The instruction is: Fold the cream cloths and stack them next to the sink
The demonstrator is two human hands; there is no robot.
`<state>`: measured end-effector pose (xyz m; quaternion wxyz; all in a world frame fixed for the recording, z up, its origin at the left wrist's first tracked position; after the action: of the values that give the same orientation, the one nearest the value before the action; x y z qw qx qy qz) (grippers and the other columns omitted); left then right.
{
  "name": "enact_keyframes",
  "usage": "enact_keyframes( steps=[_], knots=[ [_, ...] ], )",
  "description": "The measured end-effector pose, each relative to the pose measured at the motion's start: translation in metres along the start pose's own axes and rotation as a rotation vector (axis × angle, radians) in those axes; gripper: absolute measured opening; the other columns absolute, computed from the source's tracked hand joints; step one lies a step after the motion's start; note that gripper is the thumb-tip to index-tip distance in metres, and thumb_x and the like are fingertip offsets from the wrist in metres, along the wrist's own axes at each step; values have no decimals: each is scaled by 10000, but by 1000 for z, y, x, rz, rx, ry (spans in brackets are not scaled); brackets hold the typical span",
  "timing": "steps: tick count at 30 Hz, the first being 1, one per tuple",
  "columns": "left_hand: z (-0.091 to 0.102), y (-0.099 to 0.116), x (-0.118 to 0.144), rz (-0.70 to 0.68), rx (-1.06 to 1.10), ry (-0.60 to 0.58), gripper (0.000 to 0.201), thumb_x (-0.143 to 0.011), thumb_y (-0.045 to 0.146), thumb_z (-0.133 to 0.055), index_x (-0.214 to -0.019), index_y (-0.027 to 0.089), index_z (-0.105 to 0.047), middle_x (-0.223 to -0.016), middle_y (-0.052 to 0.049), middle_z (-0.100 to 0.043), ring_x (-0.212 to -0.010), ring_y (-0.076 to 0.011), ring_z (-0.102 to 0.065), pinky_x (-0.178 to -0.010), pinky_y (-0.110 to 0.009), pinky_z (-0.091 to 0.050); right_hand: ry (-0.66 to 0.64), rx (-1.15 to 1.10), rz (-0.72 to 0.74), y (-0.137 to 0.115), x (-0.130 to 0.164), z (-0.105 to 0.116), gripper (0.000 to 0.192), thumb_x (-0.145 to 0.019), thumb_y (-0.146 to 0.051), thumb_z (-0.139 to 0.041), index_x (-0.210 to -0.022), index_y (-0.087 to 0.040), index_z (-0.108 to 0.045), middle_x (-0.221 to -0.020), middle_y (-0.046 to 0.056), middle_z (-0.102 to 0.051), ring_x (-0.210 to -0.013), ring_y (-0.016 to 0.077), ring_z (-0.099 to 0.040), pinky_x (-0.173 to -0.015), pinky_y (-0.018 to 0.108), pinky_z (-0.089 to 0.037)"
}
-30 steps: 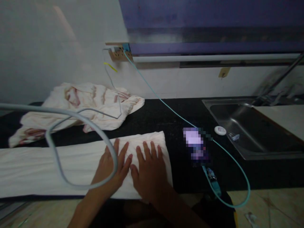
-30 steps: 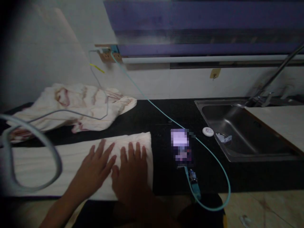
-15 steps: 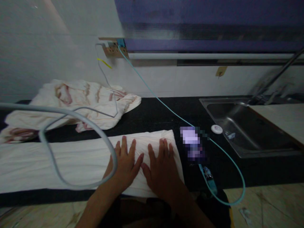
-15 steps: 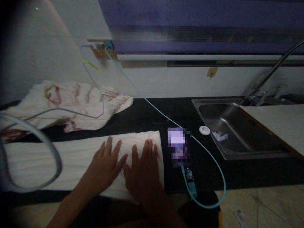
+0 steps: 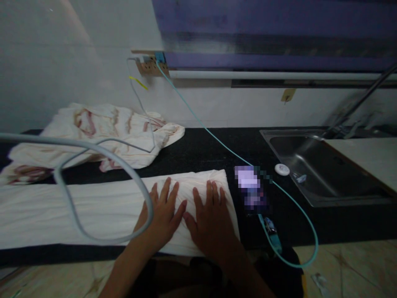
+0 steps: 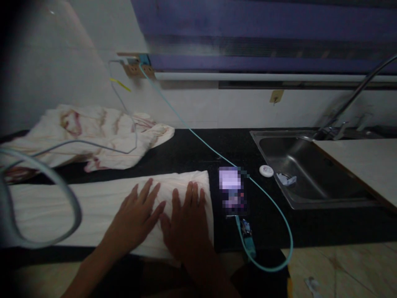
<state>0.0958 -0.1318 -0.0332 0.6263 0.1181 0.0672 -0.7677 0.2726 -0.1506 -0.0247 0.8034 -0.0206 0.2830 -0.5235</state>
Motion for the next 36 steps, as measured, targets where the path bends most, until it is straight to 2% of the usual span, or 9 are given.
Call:
enact_keyframes(
  steps=[7, 12, 16, 21, 25, 27, 28, 32, 36],
  knots=[
    [10, 5, 3, -5, 26, 96, 553, -1061, 461, -414, -1491, 124, -501, -1671, -165, -408, -1571, -523, -215, -1196, -739, -340, 69, -102, -34, 5, -4, 0, 583, -1047, -339, -533, -1560, -72, -459, -1663, 222, -415, -1579, 369, -325, -1269, 603, -333],
    [27, 4, 6, -56, 289, 410, 362, -1064, 279, -402, -1354, 86, -496, -1413, -249, -542, -1368, -328, -524, -1127, -528, -495, 349, -398, -91, 16, -6, 13, 309, -1065, -173, -350, -1111, -158, -655, -1075, 126, -741, -1061, 218, -698, -964, 385, -571],
    [40, 7, 14, 65, 384, 477, 230, -1054, 249, -466, -836, 198, -521, -762, -15, -544, -688, -150, -577, -634, -288, -497, 384, -459, -133, 18, -5, 24, 294, -1009, -207, -408, -727, -242, -480, -633, -16, -537, -547, 136, -496, -525, 284, -366],
    [46, 39, 27, -294, 521, 454, 481, -994, 110, -563, -546, 171, -402, -497, 52, -362, -437, -63, -376, -478, -239, -300, 299, -679, -90, 18, -1, 31, 445, -974, -231, -478, -585, -248, -263, -478, -97, -253, -434, 76, -269, -484, 293, -165],
    [42, 67, 25, -410, 468, 322, 355, -991, 179, -562, -638, 189, -540, -570, 16, -505, -555, -124, -508, -559, -271, -412, 377, -699, -133, 23, 3, 34, 472, -990, -277, -469, -573, -249, -249, -479, -97, -238, -446, 79, -270, -495, 290, -169],
    [35, 78, 21, -427, 438, 144, 97, -949, 269, -628, -948, 196, -691, -872, -56, -706, -846, -212, -663, -750, -360, -550, 408, -666, -150, 23, 2, 35, 451, -999, -278, -449, -590, -252, -261, -497, -93, -271, -465, 86, -290, -507, 289, -187],
    [31, 82, 20, -439, 423, 67, 307, -916, 309, -674, -1199, 191, -676, -1130, -108, -732, -1072, -270, -674, -911, -441, -571, 427, -643, -172, 23, 2, 35, 437, -1000, -274, -442, -601, -256, -266, -506, -93, -281, -472, 91, -292, -512, 290, -193],
    [17, 87, 24, -489, 287, -76, 1114, -846, 469, -784, -1697, 195, -119, -1722, -211, -284, -1580, -405, -303, -1250, -672, -324, 448, -544, -236, 26, -1, 37, 360, -984, -265, -458, -663, -267, -294, -567, -88, -321, -516, 114, -331, -544, 292, -241],
    [10, 83, 37, -487, 150, -149, 1092, -855, 334, -769, -1713, 249, -99, -1769, -154, -163, -1621, -394, -213, -1275, -653, -311, 384, -475, -203, 36, 5, 41, 239, -978, -270, -477, -751, -254, -404, -712, -42, -480, -676, 153, -492, -669, 296, -375]
  ],
)
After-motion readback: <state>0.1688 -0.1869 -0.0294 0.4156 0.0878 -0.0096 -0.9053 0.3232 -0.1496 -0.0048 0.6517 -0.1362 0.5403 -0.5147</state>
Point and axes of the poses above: each hand's wrist, its own x-axis away from the middle knuckle, its own z-axis out of the back of the hand, y = z × x, the point moved 3 cm from there along -x, towards the middle knuckle
